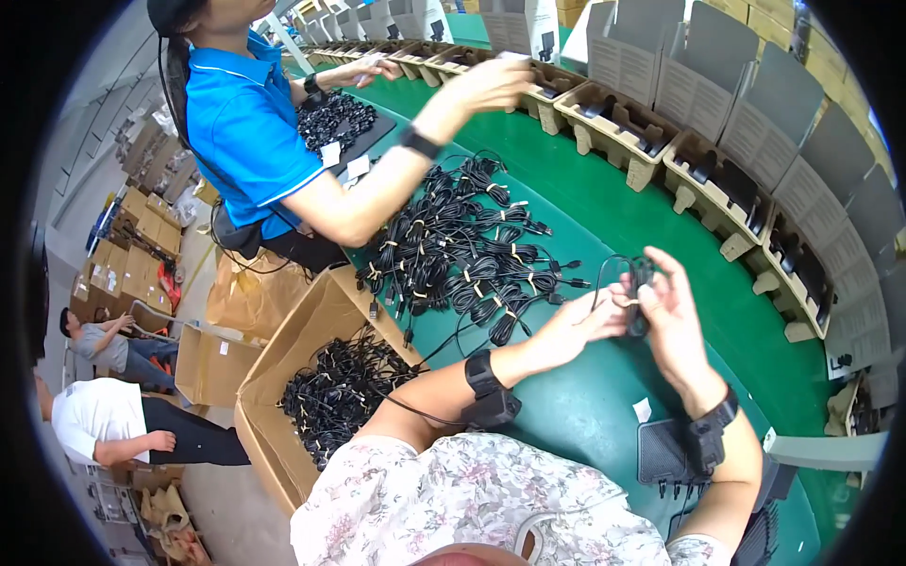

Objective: The person picks up a cable and a base, places the base into a cardboard tray, and then peels a small white sticker to press it onto the base.

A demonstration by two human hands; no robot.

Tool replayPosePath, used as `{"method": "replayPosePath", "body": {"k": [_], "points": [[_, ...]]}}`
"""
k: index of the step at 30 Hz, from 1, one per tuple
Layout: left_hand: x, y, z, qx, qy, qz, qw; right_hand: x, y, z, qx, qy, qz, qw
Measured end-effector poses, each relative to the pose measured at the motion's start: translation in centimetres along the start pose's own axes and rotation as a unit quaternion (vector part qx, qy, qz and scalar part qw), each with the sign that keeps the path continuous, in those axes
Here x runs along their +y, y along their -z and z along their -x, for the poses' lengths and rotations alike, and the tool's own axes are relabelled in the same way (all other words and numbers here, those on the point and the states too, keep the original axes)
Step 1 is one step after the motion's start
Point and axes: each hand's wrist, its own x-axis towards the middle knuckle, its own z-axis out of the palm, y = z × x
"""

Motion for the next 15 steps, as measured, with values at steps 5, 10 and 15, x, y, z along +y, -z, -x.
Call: {"method": "replayPosePath", "body": {"k": [5,10,15], "points": [[-1.4,0.6,0.8,-0.060,0.164,0.013,0.985,2.4,0.9,-0.2,0.021,0.181,0.258,0.949],[0.3,4.8,1.1,-0.178,0.266,-0.001,0.947,-2.0,-0.3,1.0,-0.196,0.337,0.668,0.634],[1.7,5.1,-0.7,-0.178,0.249,0.041,0.951,-0.7,0.4,1.5,-0.237,0.029,0.475,0.847]]}}
